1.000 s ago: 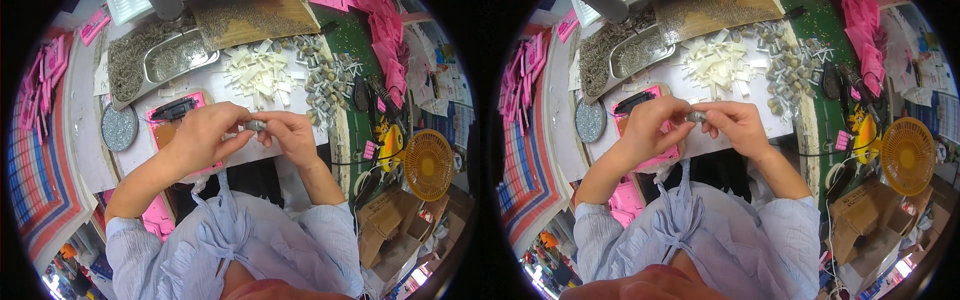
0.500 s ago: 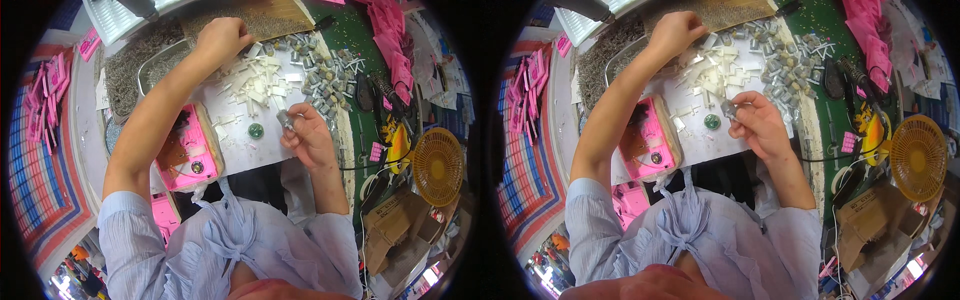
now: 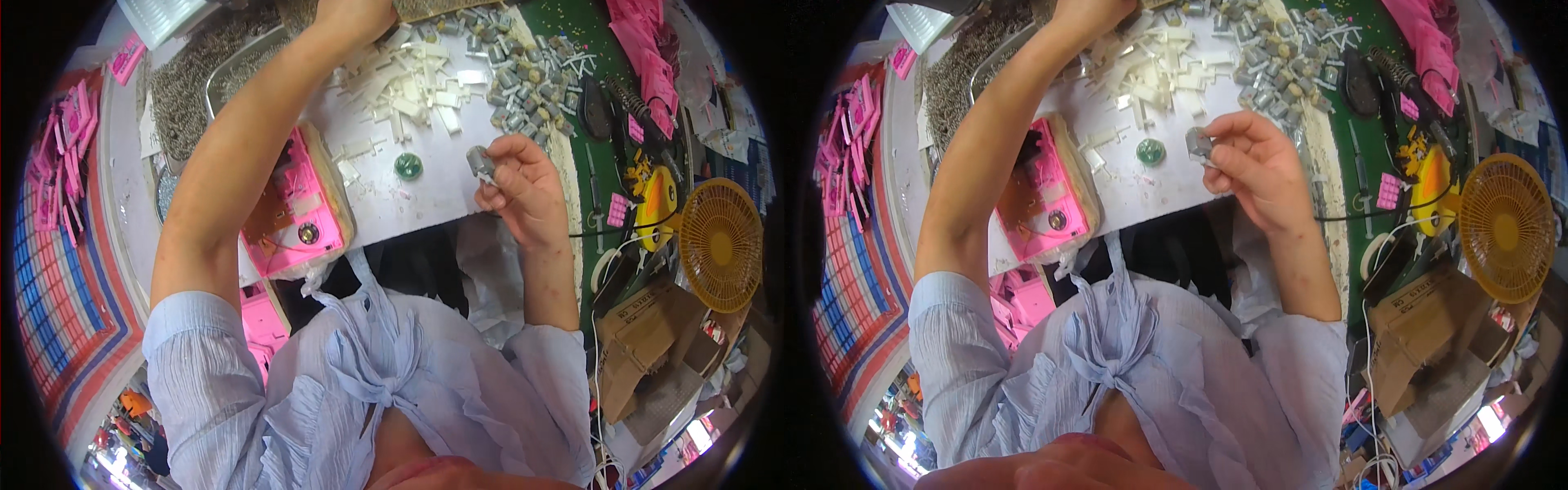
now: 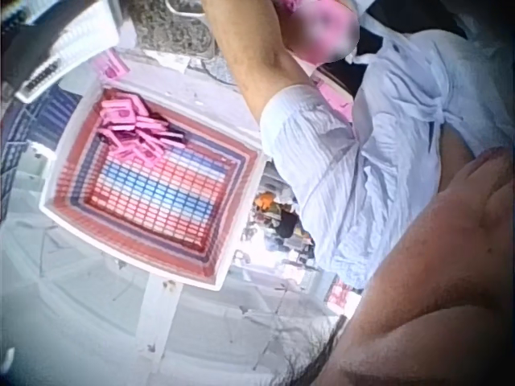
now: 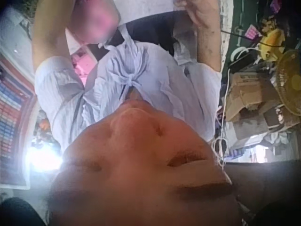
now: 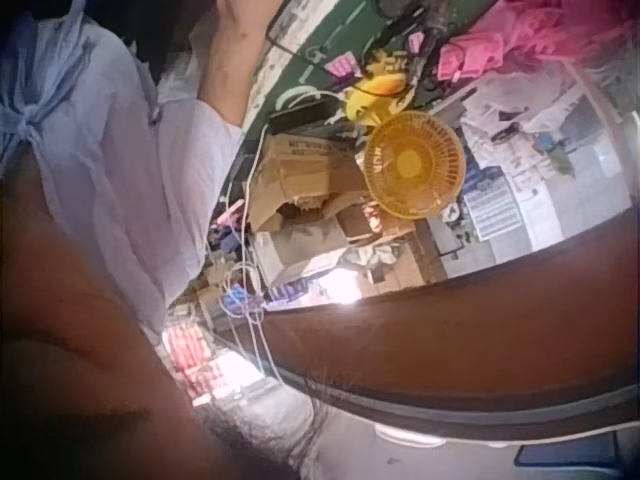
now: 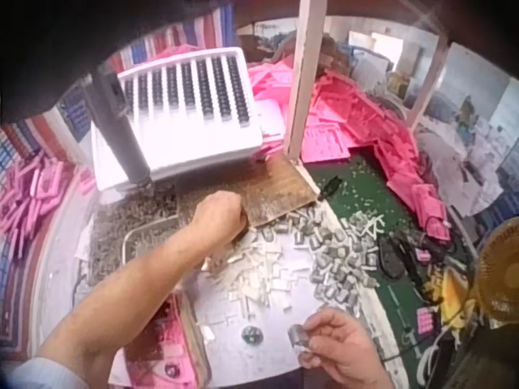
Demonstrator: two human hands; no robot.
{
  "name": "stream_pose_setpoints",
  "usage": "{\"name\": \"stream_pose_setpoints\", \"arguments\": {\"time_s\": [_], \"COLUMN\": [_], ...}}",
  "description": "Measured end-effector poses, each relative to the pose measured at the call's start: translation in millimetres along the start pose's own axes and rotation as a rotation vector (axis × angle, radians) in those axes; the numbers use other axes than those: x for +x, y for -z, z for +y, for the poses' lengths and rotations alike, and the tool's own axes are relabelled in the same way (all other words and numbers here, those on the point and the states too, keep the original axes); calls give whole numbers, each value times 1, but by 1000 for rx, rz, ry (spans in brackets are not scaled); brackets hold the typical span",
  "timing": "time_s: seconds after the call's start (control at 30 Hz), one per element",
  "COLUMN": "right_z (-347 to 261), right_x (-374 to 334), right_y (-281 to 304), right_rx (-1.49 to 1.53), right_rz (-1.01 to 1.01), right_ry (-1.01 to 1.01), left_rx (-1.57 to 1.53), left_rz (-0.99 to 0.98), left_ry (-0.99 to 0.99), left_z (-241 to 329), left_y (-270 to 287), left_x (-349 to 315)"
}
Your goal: Assembling and soldering components of a pink electronic toy on a workshop bench.
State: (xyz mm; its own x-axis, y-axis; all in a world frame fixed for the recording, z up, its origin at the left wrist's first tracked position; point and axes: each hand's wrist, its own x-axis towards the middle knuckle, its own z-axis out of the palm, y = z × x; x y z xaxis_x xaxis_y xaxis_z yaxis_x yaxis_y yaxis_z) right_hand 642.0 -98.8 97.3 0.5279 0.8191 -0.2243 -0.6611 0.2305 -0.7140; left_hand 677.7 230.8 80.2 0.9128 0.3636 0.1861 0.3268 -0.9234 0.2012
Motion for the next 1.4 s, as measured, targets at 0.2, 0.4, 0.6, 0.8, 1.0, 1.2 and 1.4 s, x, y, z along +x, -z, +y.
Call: {"name": "stream_pose_setpoints", "arguments": {"time_s": [0.2, 0.4, 0.6, 0.8, 1.0, 1.2, 1.4], "right_z": [1, 15, 19, 23, 11, 52, 79], "right_x": [3, 15, 35, 52, 56, 23, 29], "right_y": [-15, -21, -31, -43, -53, -101, -108], "right_rx": [-298, -927, -1422, -1811, -1804, -585, -410], "right_rz": [26, 66, -99, -325, -411, -311, -400], "right_ry": [45, 78, 109, 292, 246, -175, -275], "left_rx": [39, -179, -709, -980, -1141, -1235, -1278], "left_rz": [44, 305, 134, -82, 17, 77, 81], "left_ry": [2, -226, -197, 91, 169, 427, 424], "left_z": [0, 0, 10, -1, 6, 17, 12], "left_y": [0, 17, 106, 128, 107, 90, 89], "left_x": [-1, -26, -137, -257, -310, -330, -330]}}
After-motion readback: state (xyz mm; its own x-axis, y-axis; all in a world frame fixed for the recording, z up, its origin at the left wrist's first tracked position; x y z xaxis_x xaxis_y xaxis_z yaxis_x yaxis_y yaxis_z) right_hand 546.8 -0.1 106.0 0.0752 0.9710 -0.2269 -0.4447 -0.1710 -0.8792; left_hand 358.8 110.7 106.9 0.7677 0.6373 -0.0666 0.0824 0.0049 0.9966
